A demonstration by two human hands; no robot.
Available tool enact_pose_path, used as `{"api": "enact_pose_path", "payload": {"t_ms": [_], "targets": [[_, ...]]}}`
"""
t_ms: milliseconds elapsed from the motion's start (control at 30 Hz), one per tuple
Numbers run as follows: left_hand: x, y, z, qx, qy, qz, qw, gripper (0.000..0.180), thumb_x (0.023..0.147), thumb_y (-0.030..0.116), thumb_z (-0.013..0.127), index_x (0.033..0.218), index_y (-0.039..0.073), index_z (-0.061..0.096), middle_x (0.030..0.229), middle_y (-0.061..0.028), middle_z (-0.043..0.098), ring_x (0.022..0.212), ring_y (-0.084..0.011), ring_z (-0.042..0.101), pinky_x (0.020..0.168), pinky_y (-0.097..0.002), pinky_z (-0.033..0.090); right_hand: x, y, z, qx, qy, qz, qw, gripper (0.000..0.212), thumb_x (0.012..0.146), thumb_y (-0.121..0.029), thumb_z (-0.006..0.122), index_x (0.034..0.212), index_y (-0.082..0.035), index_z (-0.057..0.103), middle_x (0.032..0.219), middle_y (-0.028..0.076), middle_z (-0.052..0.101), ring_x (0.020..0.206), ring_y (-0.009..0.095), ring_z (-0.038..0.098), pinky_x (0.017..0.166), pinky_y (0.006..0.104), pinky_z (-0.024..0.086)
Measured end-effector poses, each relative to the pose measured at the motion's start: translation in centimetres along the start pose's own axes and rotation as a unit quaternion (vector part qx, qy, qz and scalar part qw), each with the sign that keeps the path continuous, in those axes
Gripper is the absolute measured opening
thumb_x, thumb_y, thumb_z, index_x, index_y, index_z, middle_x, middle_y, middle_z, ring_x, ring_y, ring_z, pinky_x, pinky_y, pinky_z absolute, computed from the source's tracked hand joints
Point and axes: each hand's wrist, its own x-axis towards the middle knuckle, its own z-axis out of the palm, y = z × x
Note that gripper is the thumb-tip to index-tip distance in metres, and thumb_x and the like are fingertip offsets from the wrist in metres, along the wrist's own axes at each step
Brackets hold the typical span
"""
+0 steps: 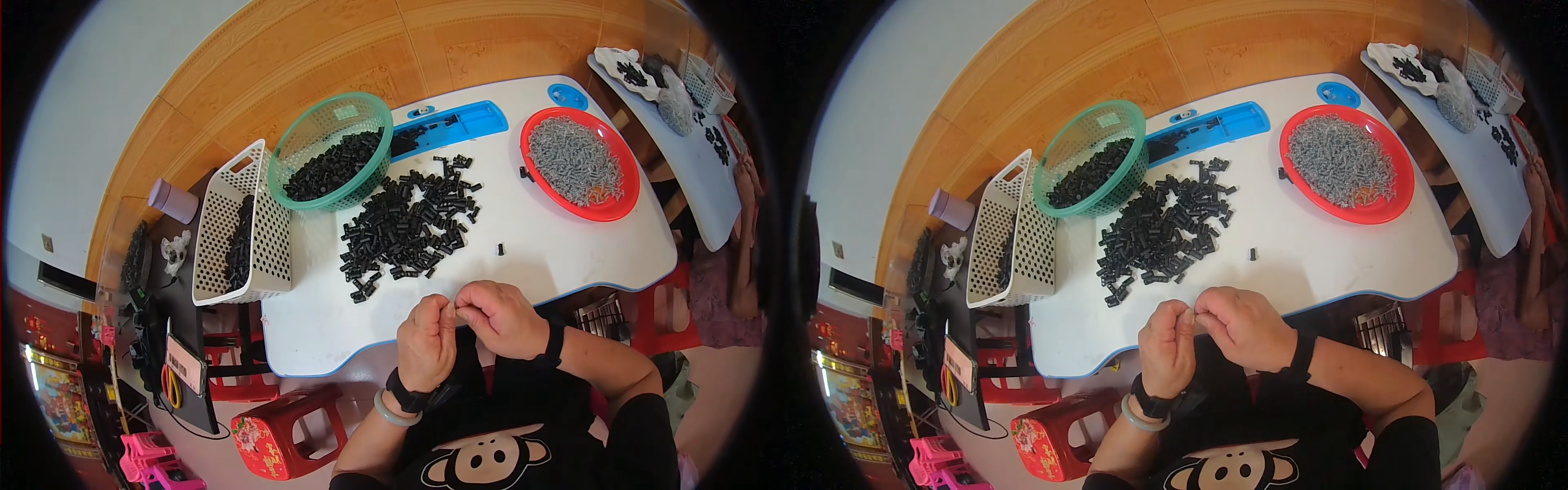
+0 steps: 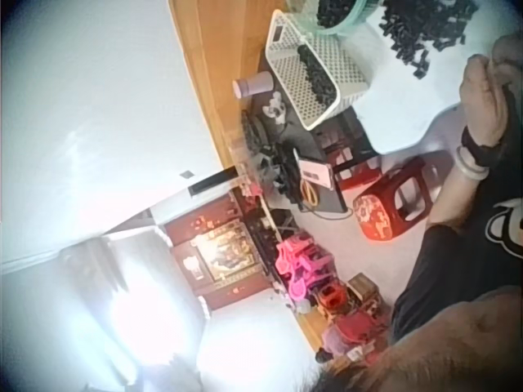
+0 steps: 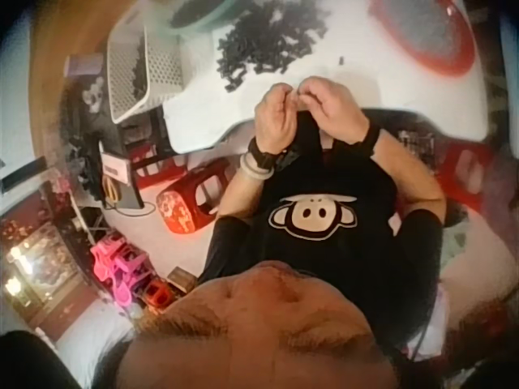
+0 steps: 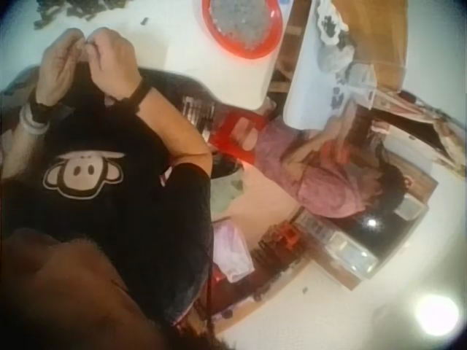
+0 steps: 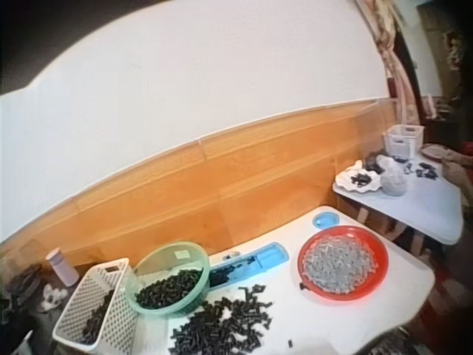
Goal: Assembling small black plastic components by inserting tiny metal pins.
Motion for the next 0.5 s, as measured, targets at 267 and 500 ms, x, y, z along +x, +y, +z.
{"api": "enact_pose_path", "payload": {"t_ms": [267,500], "targets": [[0.0,-1.0,0.0,0.031,-0.022,0.017,0.999,0.006,0.089,0.004,0.057,0.094,0.001,0.054,0.075,-0.0184,0.060,0.063,-0.0383,0.058,0.054,-0.0396,0.047,0.2,0.3,-0.3,-0.007,-0.043,-0.005,0.999,0.009,0.083,-0.004,0.058,0.091,-0.004,0.053,0.077,0.013,0.059,0.072,0.034,0.059,0.061,0.0399,0.047],[-0.1,-0.9,-0.2,-0.019,-0.019,0.039,0.999,0.012,0.088,0.000,0.058,0.100,0.001,0.056,0.081,-0.0175,0.063,0.067,-0.0356,0.062,0.057,-0.0366,0.049,0.2,1.6,0.0,0.189,-0.070,0.161,0.966,0.008,0.088,-0.008,0.056,0.091,-0.001,0.059,0.076,0.009,0.060,0.068,0.016,0.055,0.064,0.0288,0.045]]}}
